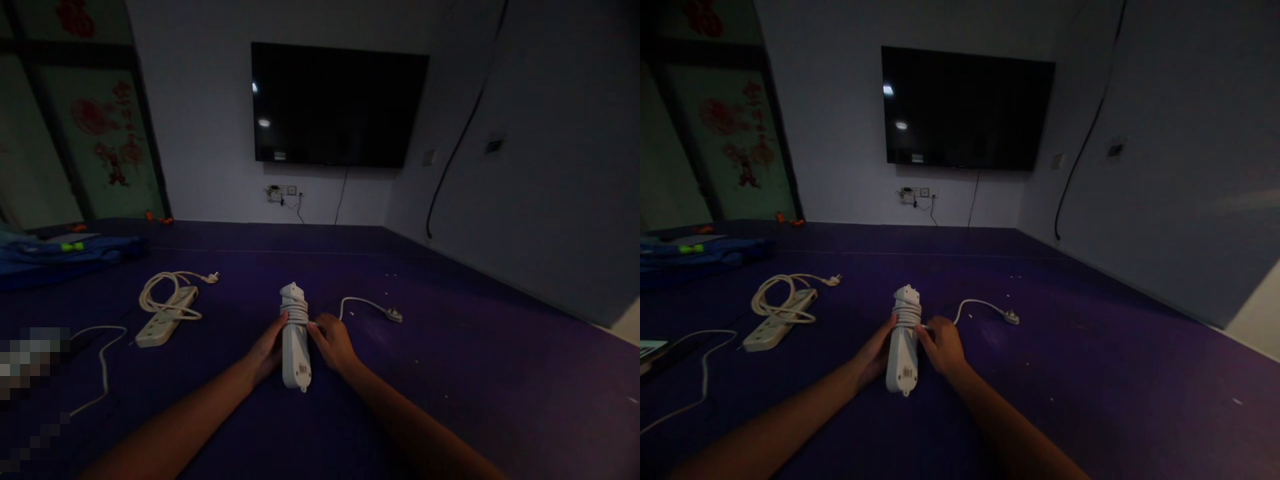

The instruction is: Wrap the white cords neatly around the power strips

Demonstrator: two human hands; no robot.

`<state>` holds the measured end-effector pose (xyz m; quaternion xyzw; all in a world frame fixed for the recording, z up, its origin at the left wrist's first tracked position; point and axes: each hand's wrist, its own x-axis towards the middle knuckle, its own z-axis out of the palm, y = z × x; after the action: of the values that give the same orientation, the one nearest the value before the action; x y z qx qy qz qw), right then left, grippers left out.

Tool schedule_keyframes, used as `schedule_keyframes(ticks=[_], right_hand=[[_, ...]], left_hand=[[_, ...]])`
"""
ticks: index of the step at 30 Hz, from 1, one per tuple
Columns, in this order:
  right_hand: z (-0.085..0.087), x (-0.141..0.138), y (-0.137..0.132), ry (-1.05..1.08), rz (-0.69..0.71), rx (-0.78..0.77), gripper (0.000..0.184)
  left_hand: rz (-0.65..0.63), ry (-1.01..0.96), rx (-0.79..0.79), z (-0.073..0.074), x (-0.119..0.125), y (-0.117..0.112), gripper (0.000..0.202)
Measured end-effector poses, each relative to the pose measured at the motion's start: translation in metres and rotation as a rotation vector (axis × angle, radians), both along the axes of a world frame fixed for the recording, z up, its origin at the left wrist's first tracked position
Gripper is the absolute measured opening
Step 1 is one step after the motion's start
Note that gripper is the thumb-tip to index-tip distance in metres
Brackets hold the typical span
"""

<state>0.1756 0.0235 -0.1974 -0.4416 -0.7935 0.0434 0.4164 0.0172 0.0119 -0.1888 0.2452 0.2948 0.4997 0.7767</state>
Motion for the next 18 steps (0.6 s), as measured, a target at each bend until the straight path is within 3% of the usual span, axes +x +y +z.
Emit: schedule_keyframes(ticks=[8,13,18], right_hand=[[0.003,0.011,0.0,-0.232,-0.17,-0.079,0.062],[0.001,0.025,0.0,-0.372,-0.075,-0.099,0.068],[0.002,0.028,-0.001,-0.428,-0.112,-0.104,0.064]], left_hand=[[0.003,0.088,0.082,-0.011,-0.001,0.004,0.031],[-0.05,0.064,0.044,0.001,0.001,-0.001,0.033],[-0.046,0.023,-0.004,0.011,0.003,-0.003,0.025]])
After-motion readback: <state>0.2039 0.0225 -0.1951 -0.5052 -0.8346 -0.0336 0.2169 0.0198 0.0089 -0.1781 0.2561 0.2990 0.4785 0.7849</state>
